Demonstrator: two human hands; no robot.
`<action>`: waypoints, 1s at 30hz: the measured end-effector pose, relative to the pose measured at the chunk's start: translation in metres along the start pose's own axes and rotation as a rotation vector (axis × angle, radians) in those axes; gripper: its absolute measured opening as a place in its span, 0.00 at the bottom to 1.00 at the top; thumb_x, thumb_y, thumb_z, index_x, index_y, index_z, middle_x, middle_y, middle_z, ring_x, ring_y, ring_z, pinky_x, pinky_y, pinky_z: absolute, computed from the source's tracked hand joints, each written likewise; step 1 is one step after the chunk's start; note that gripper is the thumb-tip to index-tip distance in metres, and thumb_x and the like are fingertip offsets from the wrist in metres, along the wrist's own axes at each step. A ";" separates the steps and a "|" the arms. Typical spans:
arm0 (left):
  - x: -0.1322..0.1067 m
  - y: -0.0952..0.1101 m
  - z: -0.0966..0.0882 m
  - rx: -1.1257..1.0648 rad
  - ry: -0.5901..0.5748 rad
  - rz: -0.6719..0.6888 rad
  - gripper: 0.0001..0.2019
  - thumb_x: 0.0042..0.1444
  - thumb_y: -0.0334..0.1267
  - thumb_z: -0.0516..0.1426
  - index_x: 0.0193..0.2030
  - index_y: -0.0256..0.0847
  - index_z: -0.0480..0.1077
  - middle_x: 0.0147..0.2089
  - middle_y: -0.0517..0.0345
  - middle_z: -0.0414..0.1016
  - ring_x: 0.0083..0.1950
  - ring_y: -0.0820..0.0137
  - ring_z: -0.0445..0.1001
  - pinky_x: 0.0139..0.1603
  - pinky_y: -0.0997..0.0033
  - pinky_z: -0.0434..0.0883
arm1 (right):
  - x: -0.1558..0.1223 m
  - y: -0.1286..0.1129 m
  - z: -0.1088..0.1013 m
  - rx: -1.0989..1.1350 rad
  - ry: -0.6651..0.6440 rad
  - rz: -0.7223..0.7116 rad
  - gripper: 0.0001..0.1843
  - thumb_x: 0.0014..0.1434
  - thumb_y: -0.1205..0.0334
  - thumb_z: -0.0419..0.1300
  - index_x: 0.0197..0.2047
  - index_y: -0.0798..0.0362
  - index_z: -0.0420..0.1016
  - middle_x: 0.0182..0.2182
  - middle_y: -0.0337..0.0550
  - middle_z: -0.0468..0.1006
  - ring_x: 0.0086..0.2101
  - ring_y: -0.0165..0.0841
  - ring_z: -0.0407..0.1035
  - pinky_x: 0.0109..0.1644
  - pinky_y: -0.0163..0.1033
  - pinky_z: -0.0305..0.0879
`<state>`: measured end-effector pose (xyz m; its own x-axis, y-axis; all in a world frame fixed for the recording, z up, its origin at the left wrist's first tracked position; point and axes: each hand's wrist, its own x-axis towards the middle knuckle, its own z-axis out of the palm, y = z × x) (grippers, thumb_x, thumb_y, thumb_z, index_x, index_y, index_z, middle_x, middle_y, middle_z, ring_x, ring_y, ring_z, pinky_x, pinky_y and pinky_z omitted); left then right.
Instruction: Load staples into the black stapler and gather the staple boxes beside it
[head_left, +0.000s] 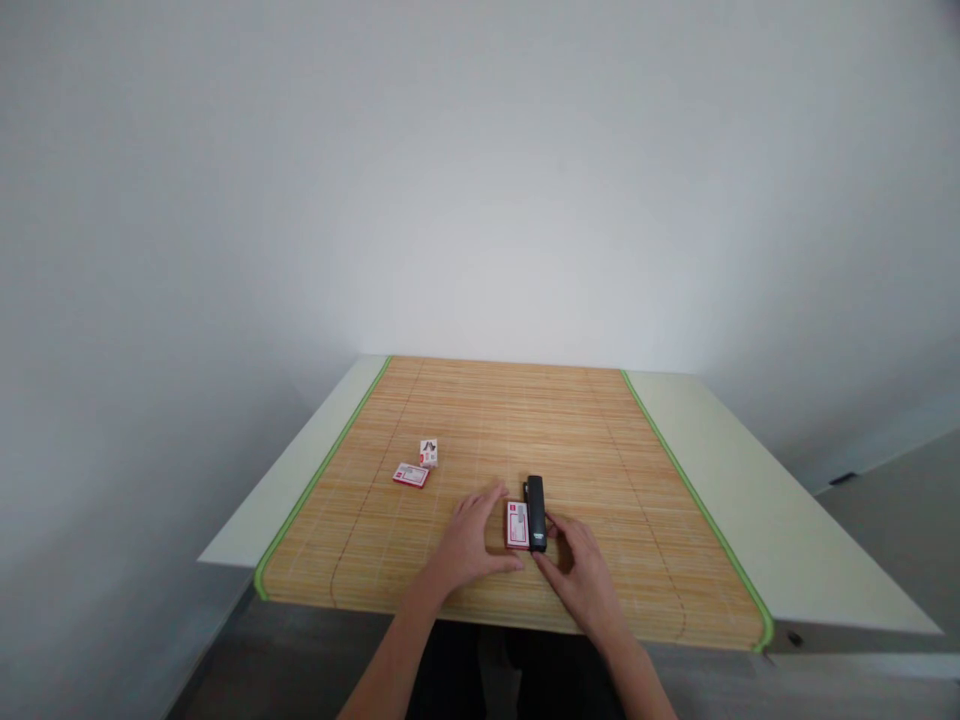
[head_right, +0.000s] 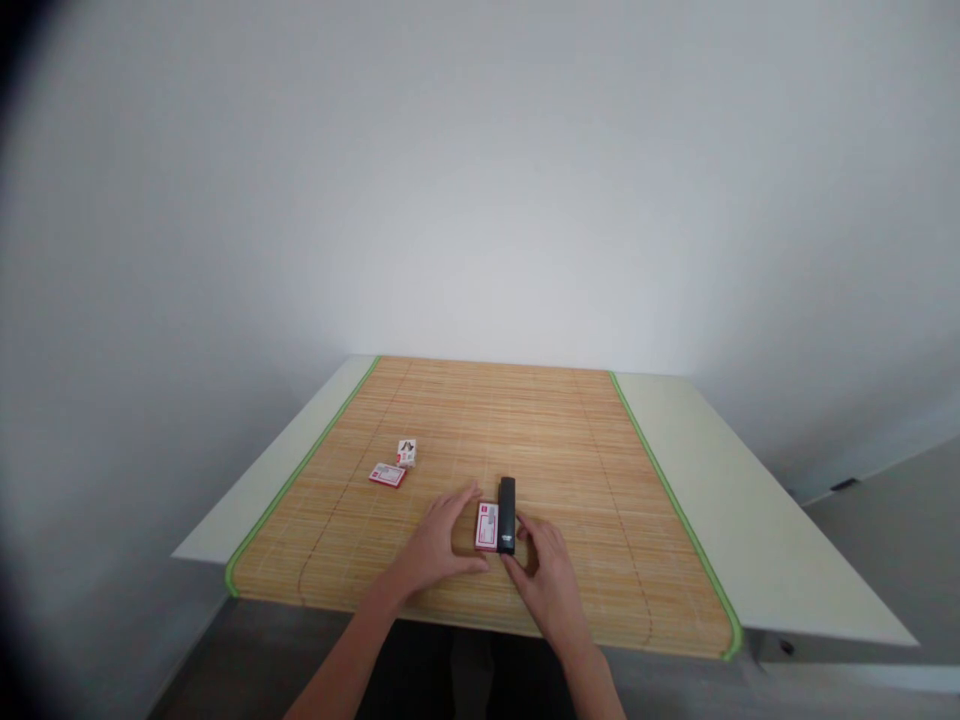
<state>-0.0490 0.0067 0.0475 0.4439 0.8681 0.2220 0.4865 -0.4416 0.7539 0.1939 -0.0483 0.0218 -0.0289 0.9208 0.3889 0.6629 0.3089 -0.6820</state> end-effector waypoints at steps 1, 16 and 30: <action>-0.003 -0.003 -0.001 -0.004 0.031 -0.003 0.56 0.43 0.55 0.74 0.76 0.53 0.51 0.73 0.49 0.63 0.71 0.51 0.63 0.72 0.47 0.60 | 0.000 0.000 0.000 -0.007 0.007 0.001 0.29 0.62 0.57 0.65 0.65 0.45 0.68 0.45 0.48 0.78 0.47 0.46 0.72 0.55 0.55 0.72; -0.016 -0.053 -0.073 0.373 0.649 -0.435 0.36 0.57 0.53 0.63 0.67 0.41 0.60 0.59 0.44 0.73 0.59 0.50 0.73 0.62 0.47 0.68 | -0.001 -0.002 0.000 -0.060 0.013 -0.012 0.32 0.60 0.54 0.66 0.66 0.46 0.68 0.44 0.47 0.77 0.47 0.46 0.71 0.53 0.54 0.71; 0.013 0.016 -0.021 -0.102 -0.042 0.041 0.32 0.54 0.41 0.68 0.66 0.55 0.69 0.66 0.54 0.70 0.68 0.56 0.69 0.72 0.51 0.65 | 0.000 -0.006 -0.003 -0.063 -0.006 -0.009 0.34 0.60 0.53 0.68 0.67 0.43 0.67 0.45 0.47 0.77 0.47 0.46 0.72 0.54 0.54 0.72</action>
<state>-0.0517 0.0160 0.0754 0.4936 0.8389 0.2294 0.3893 -0.4490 0.8043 0.1921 -0.0505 0.0281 -0.0398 0.9194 0.3912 0.7082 0.3022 -0.6381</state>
